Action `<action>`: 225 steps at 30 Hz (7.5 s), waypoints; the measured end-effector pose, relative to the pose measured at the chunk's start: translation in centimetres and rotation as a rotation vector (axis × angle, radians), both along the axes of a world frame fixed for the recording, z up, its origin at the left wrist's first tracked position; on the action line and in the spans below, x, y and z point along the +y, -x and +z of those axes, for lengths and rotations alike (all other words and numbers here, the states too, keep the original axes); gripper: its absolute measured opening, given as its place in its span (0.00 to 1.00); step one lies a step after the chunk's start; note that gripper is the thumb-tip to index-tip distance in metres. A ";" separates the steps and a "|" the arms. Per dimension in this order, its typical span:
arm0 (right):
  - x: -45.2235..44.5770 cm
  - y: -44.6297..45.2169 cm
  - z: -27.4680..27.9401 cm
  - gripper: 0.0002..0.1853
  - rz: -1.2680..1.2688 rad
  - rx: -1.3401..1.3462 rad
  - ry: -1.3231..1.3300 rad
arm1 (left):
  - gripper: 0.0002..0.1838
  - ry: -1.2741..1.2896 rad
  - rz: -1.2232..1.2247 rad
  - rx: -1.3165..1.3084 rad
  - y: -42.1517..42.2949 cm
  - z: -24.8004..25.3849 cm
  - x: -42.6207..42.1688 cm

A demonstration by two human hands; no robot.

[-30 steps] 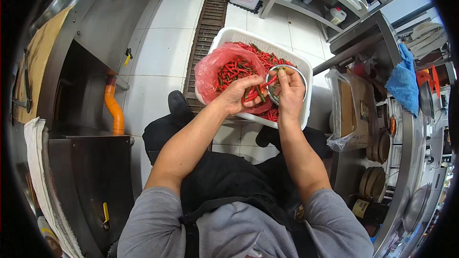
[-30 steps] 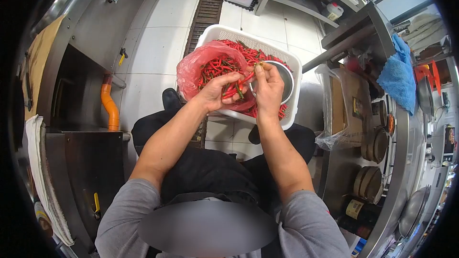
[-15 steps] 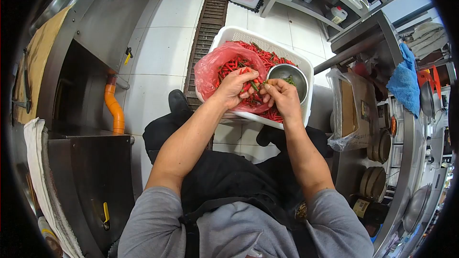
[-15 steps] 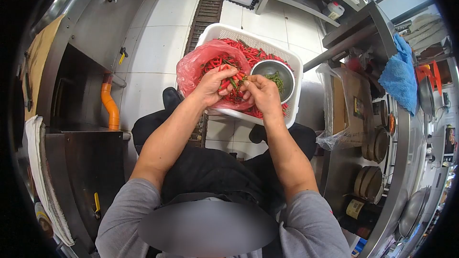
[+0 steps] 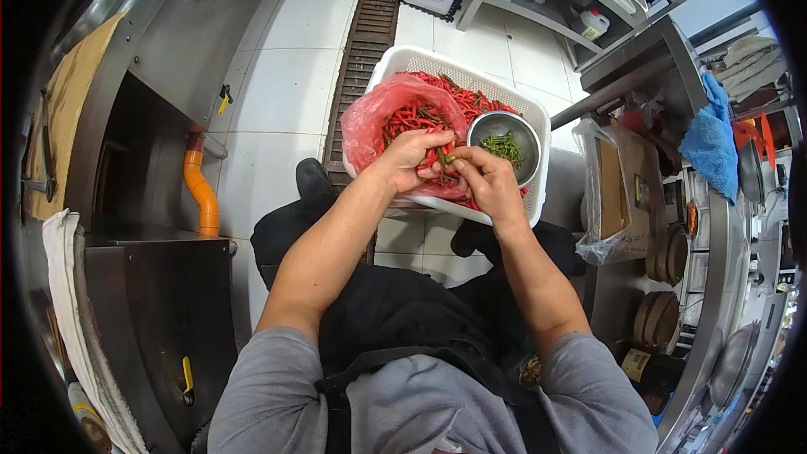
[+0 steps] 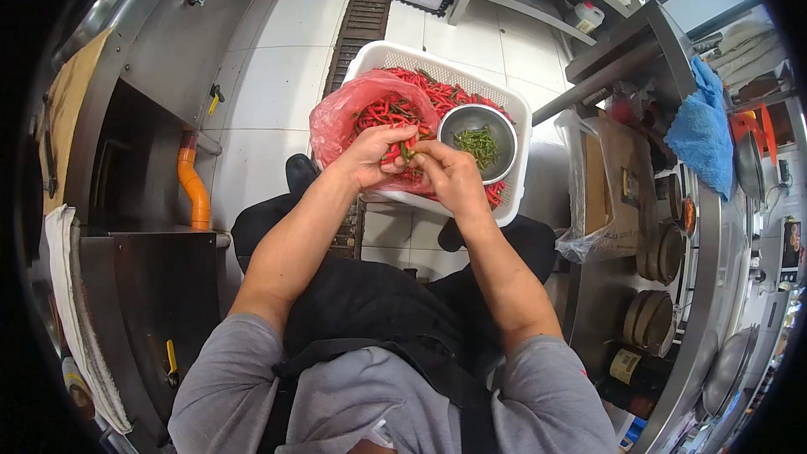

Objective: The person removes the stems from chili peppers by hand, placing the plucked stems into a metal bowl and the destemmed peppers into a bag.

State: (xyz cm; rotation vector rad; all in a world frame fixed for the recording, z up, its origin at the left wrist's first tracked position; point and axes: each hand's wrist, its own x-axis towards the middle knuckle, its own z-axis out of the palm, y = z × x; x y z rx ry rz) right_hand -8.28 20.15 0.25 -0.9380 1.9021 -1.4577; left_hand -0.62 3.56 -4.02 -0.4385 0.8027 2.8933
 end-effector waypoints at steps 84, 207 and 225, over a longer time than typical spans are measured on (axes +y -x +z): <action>-1.3 0.3 1.9 0.09 0.146 -0.147 -0.081 | 0.09 0.355 0.005 0.095 -0.2 0.7 -1.3; 11.1 6.9 -1.6 0.10 -0.381 0.213 -0.009 | 0.24 2.343 -0.380 -0.593 4.8 10.2 -8.9; 10.1 6.3 -2.0 0.11 -0.306 0.211 0.041 | 0.11 2.073 0.267 -0.161 -3.8 5.1 -0.2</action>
